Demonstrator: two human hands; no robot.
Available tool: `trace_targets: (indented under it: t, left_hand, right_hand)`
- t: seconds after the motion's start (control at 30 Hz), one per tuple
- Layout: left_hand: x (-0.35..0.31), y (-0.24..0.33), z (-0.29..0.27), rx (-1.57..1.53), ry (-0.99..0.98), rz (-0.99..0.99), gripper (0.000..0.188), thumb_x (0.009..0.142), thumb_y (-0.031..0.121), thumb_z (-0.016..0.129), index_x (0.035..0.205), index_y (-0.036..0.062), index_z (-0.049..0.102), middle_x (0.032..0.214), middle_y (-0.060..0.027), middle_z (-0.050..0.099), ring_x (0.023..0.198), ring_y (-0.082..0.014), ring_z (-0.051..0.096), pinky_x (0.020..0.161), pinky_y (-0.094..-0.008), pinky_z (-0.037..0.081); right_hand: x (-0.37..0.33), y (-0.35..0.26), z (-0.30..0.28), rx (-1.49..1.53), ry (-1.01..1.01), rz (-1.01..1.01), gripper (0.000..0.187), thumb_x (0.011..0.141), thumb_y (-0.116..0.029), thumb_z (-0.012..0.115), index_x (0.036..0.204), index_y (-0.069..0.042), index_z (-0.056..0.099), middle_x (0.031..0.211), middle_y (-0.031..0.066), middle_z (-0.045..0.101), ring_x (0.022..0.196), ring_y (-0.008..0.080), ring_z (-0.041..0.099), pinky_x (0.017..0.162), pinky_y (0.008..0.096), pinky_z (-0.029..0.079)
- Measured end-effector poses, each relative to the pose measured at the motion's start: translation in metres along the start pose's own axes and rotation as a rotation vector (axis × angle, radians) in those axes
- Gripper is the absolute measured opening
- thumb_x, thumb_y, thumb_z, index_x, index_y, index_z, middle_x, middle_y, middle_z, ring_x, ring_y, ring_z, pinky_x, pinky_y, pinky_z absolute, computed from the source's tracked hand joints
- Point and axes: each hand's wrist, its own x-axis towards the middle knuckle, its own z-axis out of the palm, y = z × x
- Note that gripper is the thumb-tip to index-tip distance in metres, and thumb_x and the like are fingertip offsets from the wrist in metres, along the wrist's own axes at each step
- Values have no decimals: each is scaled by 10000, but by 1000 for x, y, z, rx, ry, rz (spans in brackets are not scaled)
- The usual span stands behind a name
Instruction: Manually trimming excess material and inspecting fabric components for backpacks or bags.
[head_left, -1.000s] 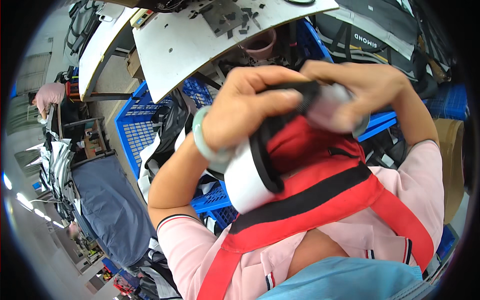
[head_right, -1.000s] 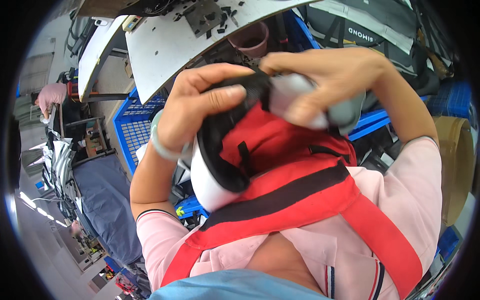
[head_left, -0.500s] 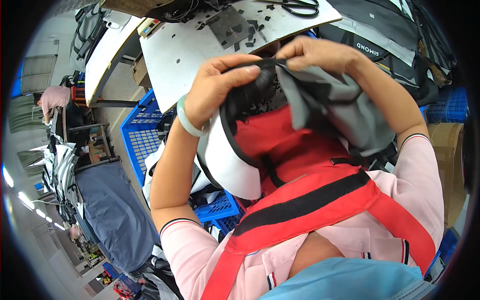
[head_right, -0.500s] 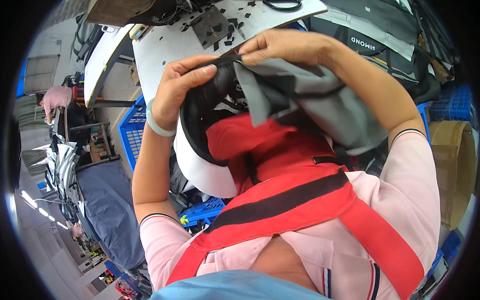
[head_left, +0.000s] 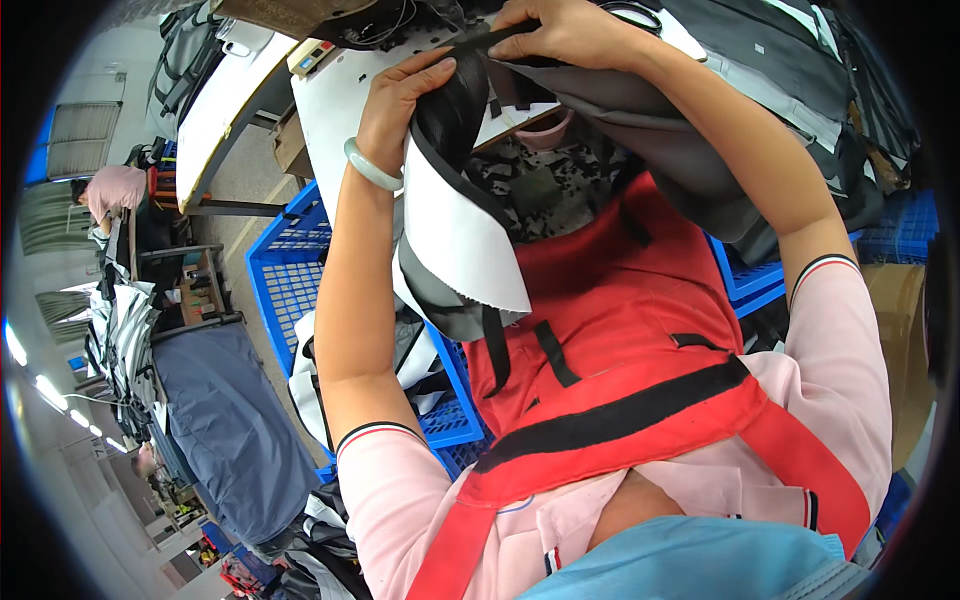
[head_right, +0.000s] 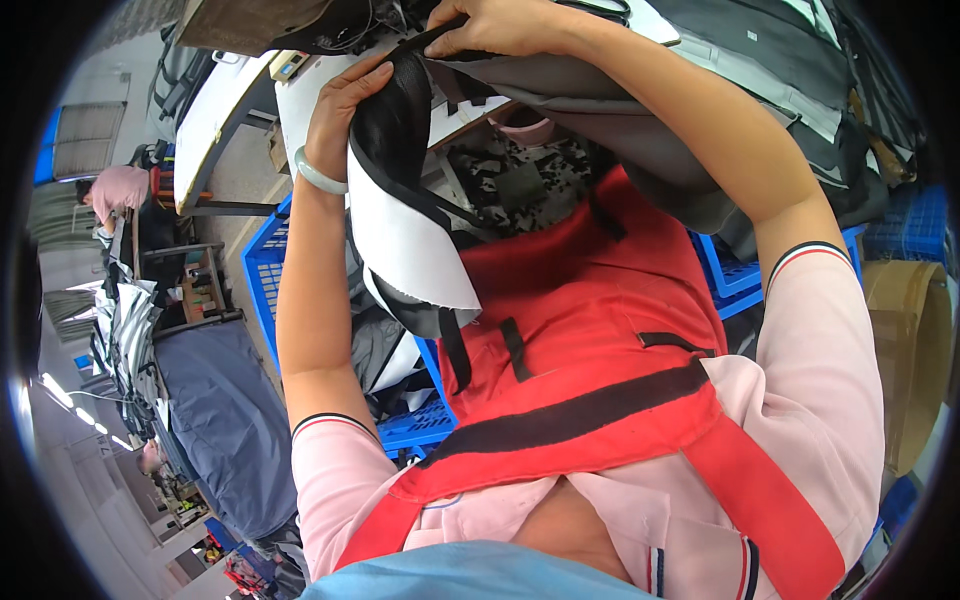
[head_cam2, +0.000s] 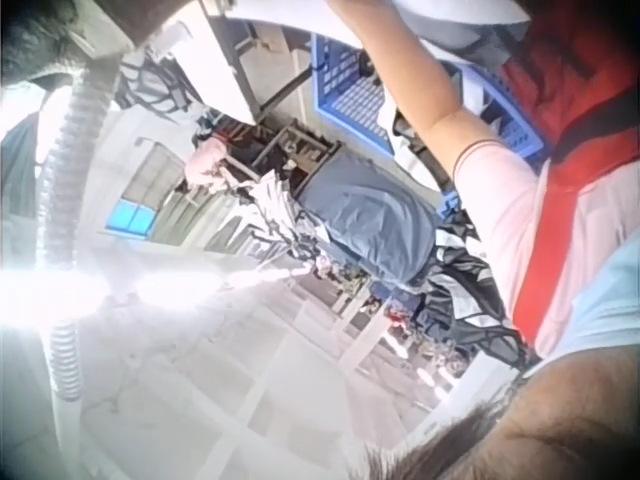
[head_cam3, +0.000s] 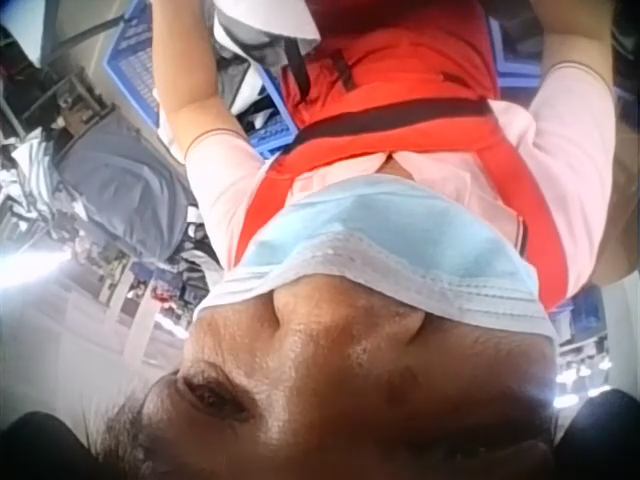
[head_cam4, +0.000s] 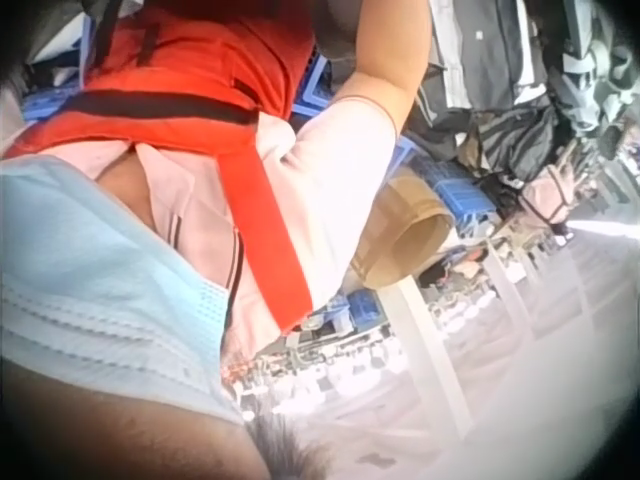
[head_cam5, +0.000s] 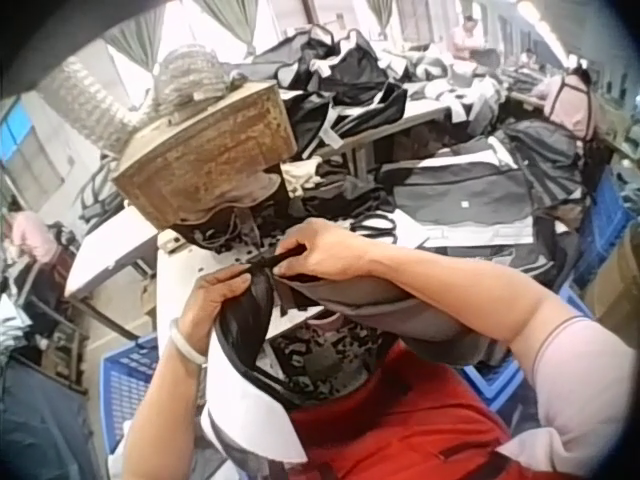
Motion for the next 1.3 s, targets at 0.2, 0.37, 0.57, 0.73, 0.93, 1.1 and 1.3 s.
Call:
trace_targets:
  t: [0.2,0.37,0.57,0.73,0.93,1.1,1.3]
  left_hand:
    - [14,-8,-10,19,-5,-16,331,878,99,650,1159,-71,610,955,-126,684,798,-161,669,713,-216,534]
    - [22,-12,-13,1,-8,-26,350,872,106,654,1169,-71,602,975,-132,681,813,-173,667,732,-231,536]
    - [32,-16,-26,-83,15,-6,345,879,121,632,1183,-39,608,1009,-117,680,854,-189,664,786,-262,532]
    - [23,-23,-30,-253,159,43,308,897,139,594,1168,-6,608,1041,-103,668,932,-208,651,854,-309,518]
    - [-65,-41,13,-467,192,86,278,952,144,510,1165,-29,554,1020,-124,649,879,-222,657,781,-316,539]
    - [-66,-68,39,-174,459,331,292,926,132,570,1127,-79,591,1006,-103,654,871,-155,622,782,-262,508]
    - [-61,-79,93,-510,339,368,242,942,96,556,1144,-24,612,989,-34,648,837,-109,580,755,-209,467]
  right_hand:
    - [15,15,8,-6,3,27,312,795,-273,682,973,-16,690,858,194,678,790,283,660,713,370,486]
    - [22,20,10,12,-28,91,305,788,-258,693,976,-18,693,842,195,679,758,252,656,707,356,487]
    - [33,18,12,7,39,56,333,793,-262,694,980,14,684,846,215,673,763,276,652,713,361,486]
    - [14,59,-21,-124,168,126,339,847,-297,636,987,9,675,868,200,683,778,290,642,726,380,486]
    - [-201,105,14,-264,-1004,371,297,851,-297,578,828,-16,673,760,155,649,699,232,599,643,403,476]
    - [-502,130,7,116,-1303,999,312,829,-279,671,1054,-67,712,1016,98,707,927,223,638,889,366,471]
    - [-311,15,58,458,-86,673,783,730,-188,756,1419,-84,400,1352,165,492,1214,241,505,1039,371,384]
